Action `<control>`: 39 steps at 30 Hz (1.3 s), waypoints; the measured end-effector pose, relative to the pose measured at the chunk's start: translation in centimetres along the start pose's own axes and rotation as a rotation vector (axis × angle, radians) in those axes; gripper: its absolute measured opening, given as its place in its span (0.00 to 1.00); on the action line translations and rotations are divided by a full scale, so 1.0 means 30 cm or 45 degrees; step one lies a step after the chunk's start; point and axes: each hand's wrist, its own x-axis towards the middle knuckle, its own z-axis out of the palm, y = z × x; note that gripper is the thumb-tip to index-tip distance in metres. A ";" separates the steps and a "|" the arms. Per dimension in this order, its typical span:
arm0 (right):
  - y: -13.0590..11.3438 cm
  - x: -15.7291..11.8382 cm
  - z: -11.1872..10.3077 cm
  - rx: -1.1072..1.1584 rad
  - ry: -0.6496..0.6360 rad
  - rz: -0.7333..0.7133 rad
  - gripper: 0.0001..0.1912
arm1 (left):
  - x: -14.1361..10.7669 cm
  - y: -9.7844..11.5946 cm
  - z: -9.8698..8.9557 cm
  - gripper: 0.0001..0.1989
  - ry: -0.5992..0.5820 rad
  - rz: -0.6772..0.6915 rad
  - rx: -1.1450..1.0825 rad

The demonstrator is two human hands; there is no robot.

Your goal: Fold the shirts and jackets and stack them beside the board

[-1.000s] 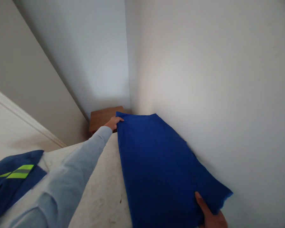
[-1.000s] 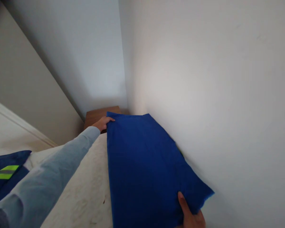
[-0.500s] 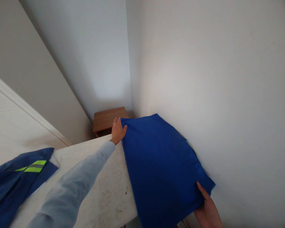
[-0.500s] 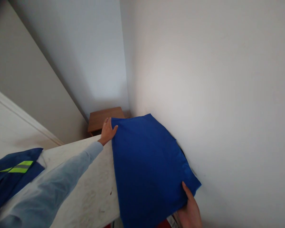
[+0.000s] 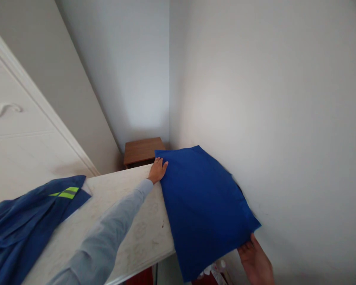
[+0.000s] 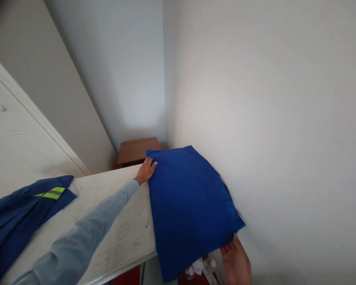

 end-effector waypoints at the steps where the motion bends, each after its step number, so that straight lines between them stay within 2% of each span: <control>1: -0.010 -0.008 -0.023 -0.025 0.063 -0.115 0.21 | -0.023 0.011 0.000 0.12 -0.019 0.034 0.001; 4: -0.073 -0.051 -0.041 -0.195 0.292 -0.462 0.25 | -0.142 0.025 0.011 0.17 -0.245 0.253 0.136; 6: -0.135 -0.085 0.010 -0.398 0.285 -0.632 0.29 | -0.238 0.019 0.029 0.22 -0.517 0.474 0.389; 8: -0.194 -0.111 0.113 -0.559 0.061 -0.785 0.29 | -0.319 0.006 0.049 0.28 -0.720 0.654 0.666; 10: -0.231 -0.118 0.255 -0.704 -0.259 -0.922 0.27 | -0.371 -0.013 0.066 0.33 -0.816 0.731 0.893; 13: -0.234 -0.078 0.506 -0.938 -0.724 -1.169 0.25 | -0.402 -0.046 0.076 0.37 -0.845 0.708 1.080; 15: -0.206 -0.022 0.680 -1.126 -1.011 -1.343 0.25 | -0.408 -0.065 0.076 0.38 -0.834 0.713 1.120; 17: -0.162 0.043 0.847 -1.363 -1.246 -1.430 0.26 | -0.413 -0.078 0.075 0.39 -0.806 0.745 1.123; 19: -0.108 0.106 1.000 -1.646 -1.414 -1.431 0.26 | -0.420 -0.084 0.074 0.39 -0.781 0.759 1.114; 21: -0.047 0.157 1.129 -1.895 -1.515 -1.390 0.28 | -0.427 -0.087 0.075 0.39 -0.777 0.753 1.102; 25: 0.070 0.223 1.305 -2.169 -1.561 -1.332 0.31 | -0.434 -0.091 0.074 0.39 -0.771 0.758 1.068; 29: 0.135 0.264 1.401 -2.231 -1.573 -1.367 0.31 | -0.439 -0.091 0.069 0.40 -0.784 0.792 1.045; 32: 0.150 0.287 1.459 -2.291 -1.593 -1.310 0.31 | -0.443 -0.080 0.066 0.40 -0.796 0.784 1.032; 39: 0.156 0.359 1.584 -2.504 -1.572 -1.031 0.49 | -0.450 -0.070 0.065 0.38 -0.774 0.745 0.969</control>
